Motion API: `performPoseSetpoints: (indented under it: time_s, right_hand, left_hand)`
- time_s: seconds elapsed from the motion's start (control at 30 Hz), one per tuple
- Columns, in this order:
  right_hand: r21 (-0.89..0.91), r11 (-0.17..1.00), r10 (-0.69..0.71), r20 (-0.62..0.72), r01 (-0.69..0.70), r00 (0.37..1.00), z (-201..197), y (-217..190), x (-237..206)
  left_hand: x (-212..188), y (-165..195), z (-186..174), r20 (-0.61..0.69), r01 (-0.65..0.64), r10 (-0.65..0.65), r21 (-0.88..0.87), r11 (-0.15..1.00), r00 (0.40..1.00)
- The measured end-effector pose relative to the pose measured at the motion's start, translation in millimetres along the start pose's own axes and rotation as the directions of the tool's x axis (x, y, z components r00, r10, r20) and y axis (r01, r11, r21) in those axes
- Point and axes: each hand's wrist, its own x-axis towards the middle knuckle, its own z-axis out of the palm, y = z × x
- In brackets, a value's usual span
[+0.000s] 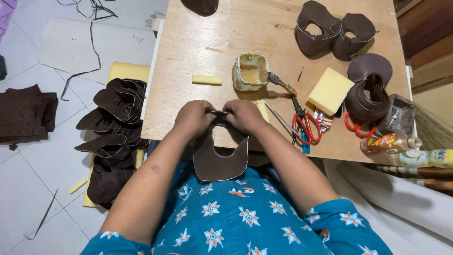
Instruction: The person assembles shoe parts by inserting a foam insert into a brown shoe upper and applying glue to the edges. They handle multiple shoe uppers and foam pieces, using a brush to spread adhesive and pressing the foam into place.
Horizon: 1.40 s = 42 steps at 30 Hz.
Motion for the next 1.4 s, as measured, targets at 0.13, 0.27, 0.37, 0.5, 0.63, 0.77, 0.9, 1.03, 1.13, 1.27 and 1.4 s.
performPoseSetpoints:
  time_s: [0.13, 0.27, 0.37, 0.5, 0.63, 0.77, 0.9, 1.03, 1.13, 1.27, 1.4]
  right_hand:
    - [-0.006, 0.989, -0.151, -0.07, 0.151, 0.986, 0, -5, -4]
    - [-0.046, 0.971, -0.239, -0.133, 0.235, 0.962, 4, -6, -5]
    - [0.121, 0.978, -0.144, -0.186, 0.168, 0.972, 3, -2, -4]
    - [0.657, 0.753, 0.208, -0.2, -0.026, 0.958, -13, 7, -7]
    - [0.883, 0.466, 0.354, -0.245, 0.057, 0.903, -20, -3, -16]
    - [0.953, 0.303, 0.373, -0.119, 0.0, 0.92, -16, -28, -30]
    - [0.974, 0.221, 0.415, -0.055, -0.042, 0.908, -11, -44, -38]
    - [0.983, 0.185, 0.372, -0.07, 0.0, 0.926, -17, -45, -43]
    - [0.976, 0.218, 0.395, -0.117, 0.031, 0.911, -19, -46, -47]
    - [0.952, 0.301, 0.409, -0.18, 0.053, 0.895, -16, -46, -51]
    - [0.93, 0.354, 0.26, -0.201, 0.1, 0.944, -14, -37, -55]
  left_hand:
    - [-3, -2, 4, -0.119, -0.065, 0.072, 0.055, 0.996, 0.99]
    - [3, -13, 10, -0.115, -0.164, 0.17, 0.065, 0.984, 0.979]
    - [16, -33, 3, -0.155, -0.304, 0.262, -0.437, 0.847, 0.952]
    - [31, -65, -25, -0.078, -0.144, 0.185, -0.917, 0.373, 0.98]
    - [21, -60, -1, 0.082, -0.047, 0.116, -0.578, 0.815, 0.99]
    - [-17, -18, 51, -0.191, -0.503, 0.552, -0.71, 0.493, 0.812]
    - [-24, 0, 63, -0.486, -0.575, 0.353, -0.451, 0.683, 0.8]
    - [-8, -9, 53, -0.655, -0.606, 0.601, 0.265, 0.75, 0.457]
    - [-7, -11, 54, -0.606, -0.529, 0.604, 0.329, 0.782, 0.517]
    - [-14, -4, 54, -0.555, -0.547, 0.472, 0.035, 0.836, 0.685]
    - [-20, 5, 49, -0.648, -0.606, 0.535, 0.14, 0.783, 0.542]
